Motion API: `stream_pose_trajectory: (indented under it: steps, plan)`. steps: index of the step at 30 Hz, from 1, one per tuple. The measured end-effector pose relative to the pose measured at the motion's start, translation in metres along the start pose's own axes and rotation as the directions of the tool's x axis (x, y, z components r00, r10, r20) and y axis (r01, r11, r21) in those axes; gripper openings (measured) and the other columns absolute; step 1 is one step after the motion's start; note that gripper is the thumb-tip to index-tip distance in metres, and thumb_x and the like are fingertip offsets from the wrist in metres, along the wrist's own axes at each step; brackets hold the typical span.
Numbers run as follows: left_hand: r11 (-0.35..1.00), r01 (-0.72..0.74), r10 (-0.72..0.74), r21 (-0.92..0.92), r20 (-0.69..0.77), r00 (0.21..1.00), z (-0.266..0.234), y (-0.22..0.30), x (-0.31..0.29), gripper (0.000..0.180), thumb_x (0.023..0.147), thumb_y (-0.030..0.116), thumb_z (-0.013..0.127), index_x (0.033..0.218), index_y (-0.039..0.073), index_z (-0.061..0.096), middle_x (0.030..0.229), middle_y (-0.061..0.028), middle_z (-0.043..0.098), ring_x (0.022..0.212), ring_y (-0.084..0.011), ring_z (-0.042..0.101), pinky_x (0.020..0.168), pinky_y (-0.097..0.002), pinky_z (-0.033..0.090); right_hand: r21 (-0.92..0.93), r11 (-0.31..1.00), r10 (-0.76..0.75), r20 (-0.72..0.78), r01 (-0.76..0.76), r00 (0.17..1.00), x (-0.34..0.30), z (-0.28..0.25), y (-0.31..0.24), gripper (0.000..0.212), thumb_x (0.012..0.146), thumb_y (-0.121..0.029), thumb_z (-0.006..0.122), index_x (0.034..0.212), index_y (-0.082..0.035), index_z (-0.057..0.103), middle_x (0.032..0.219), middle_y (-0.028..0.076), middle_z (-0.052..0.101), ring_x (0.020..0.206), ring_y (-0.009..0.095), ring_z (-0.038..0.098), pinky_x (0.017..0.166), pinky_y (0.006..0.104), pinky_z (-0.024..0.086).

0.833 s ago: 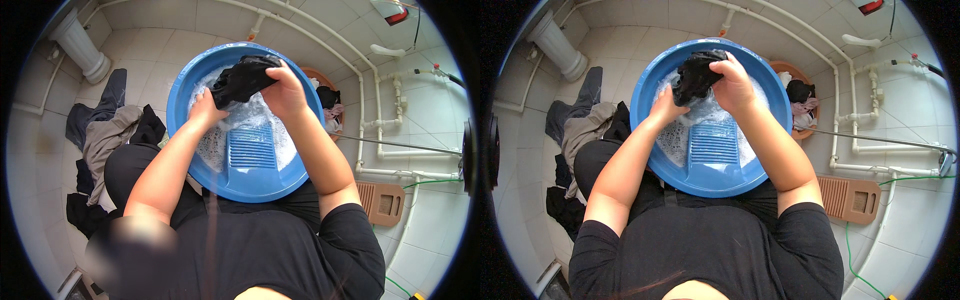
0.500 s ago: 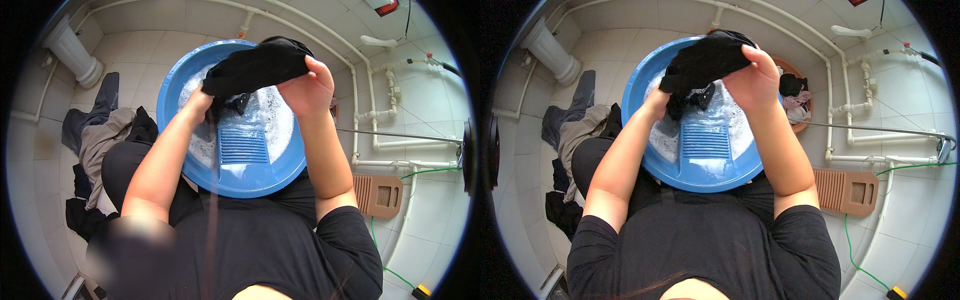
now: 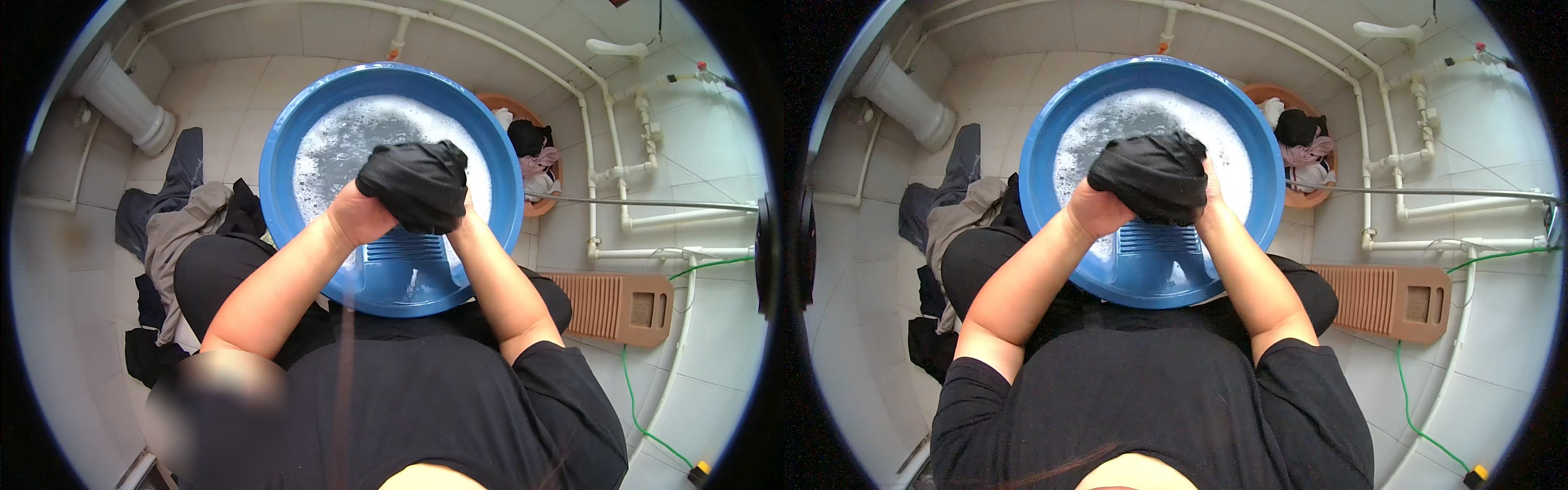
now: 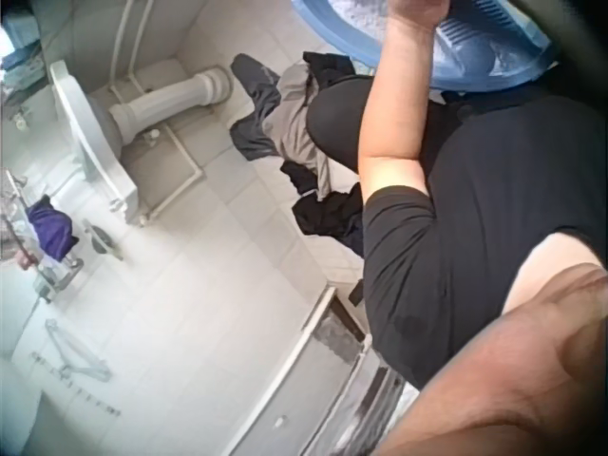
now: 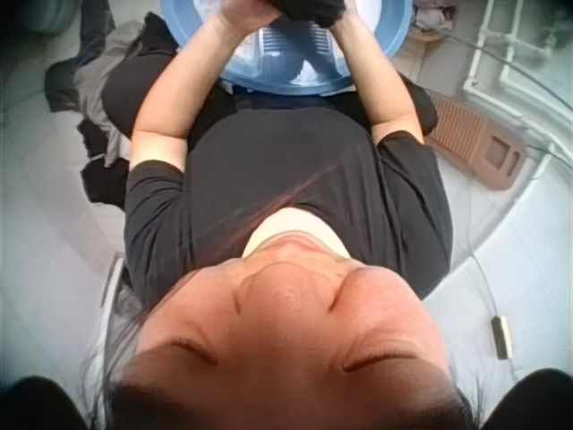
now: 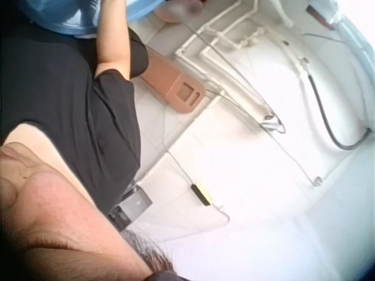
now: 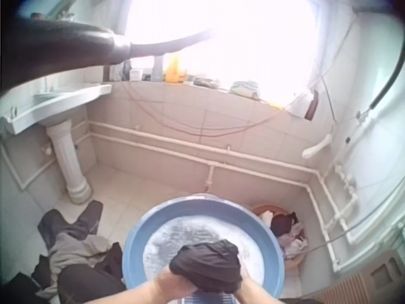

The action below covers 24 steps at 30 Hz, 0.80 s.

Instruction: The person sits on the floor and hand-washes a dark garment in a blue basin filled with soapy water. They repeatedly scrub the fabric against the textured bottom of the basin, squeeze the item to wring out water, and submerge it to rinse.

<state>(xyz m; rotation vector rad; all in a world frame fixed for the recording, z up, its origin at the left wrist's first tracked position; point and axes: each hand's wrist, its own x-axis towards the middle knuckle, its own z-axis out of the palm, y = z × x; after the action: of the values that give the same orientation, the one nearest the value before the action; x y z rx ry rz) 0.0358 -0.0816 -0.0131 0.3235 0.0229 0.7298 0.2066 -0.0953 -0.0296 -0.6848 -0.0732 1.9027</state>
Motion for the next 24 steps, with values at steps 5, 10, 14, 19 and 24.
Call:
stream_pose_trajectory:
  steps: [5,10,14,19,24]
  plan:
    - [0.889,0.256,-0.003,0.379,-0.555,0.832,-0.029,0.011,0.004,0.04,0.088,0.03,0.051,0.118,0.004,0.052,0.113,-0.0086,0.058,0.104,-0.0194,0.055,0.091,-0.0348,0.042,0.005,0.999,0.048,0.013,-0.048,0.999,0.002,-0.036,-0.011,0.044,0.086,-0.036,0.051,0.111,0.0,0.056,0.112,0.018,0.059,0.103,0.03,0.057,0.094,0.0417,0.043]
    - [-0.246,0.498,0.234,0.832,-0.447,0.863,-0.07,0.026,-0.003,0.053,0.068,0.002,0.059,0.12,0.001,0.05,0.107,-0.0148,0.059,0.094,-0.0234,0.058,0.081,-0.0303,0.046,-0.869,0.486,-0.11,-0.165,-0.092,0.98,0.005,-0.063,-0.029,0.051,0.082,-0.044,0.056,0.107,0.001,0.06,0.105,0.016,0.062,0.096,0.026,0.06,0.088,0.0342,0.044]
    - [0.338,0.566,0.079,0.752,-0.622,0.779,-0.08,0.007,0.006,0.056,0.078,0.018,0.052,0.13,0.004,0.041,0.128,-0.0177,0.045,0.108,-0.0257,0.052,0.093,-0.0343,0.04,-0.954,-0.293,-0.44,0.069,-0.07,0.895,0.019,-0.062,-0.017,0.051,0.08,-0.049,0.053,0.098,-0.003,0.065,0.101,0.019,0.061,0.098,0.035,0.056,0.088,0.0372,0.042]
    - [-0.013,0.325,0.361,0.946,-0.299,0.883,-0.107,-0.037,0.015,0.043,0.09,0.035,0.044,0.12,0.006,0.053,0.122,-0.0201,0.051,0.119,-0.0323,0.043,0.101,-0.0373,0.032,-0.963,-0.119,-0.372,0.27,0.243,0.888,-0.003,-0.047,0.016,0.037,0.08,-0.036,0.057,0.083,0.0,0.063,0.094,0.017,0.06,0.094,0.033,0.056,0.082,0.0379,0.043]
    - [-0.527,0.144,0.426,0.838,0.114,0.897,-0.053,-0.07,-0.024,0.025,0.079,0.023,0.055,0.099,0.008,0.06,0.1,-0.0123,0.058,0.098,-0.0317,0.051,0.087,-0.0426,0.038,-0.713,-0.417,-0.299,0.694,0.564,0.655,-0.039,-0.059,0.033,0.017,0.07,-0.021,0.063,0.079,-0.007,0.059,0.092,0.014,0.059,0.087,0.03,0.056,0.078,0.0383,0.043]
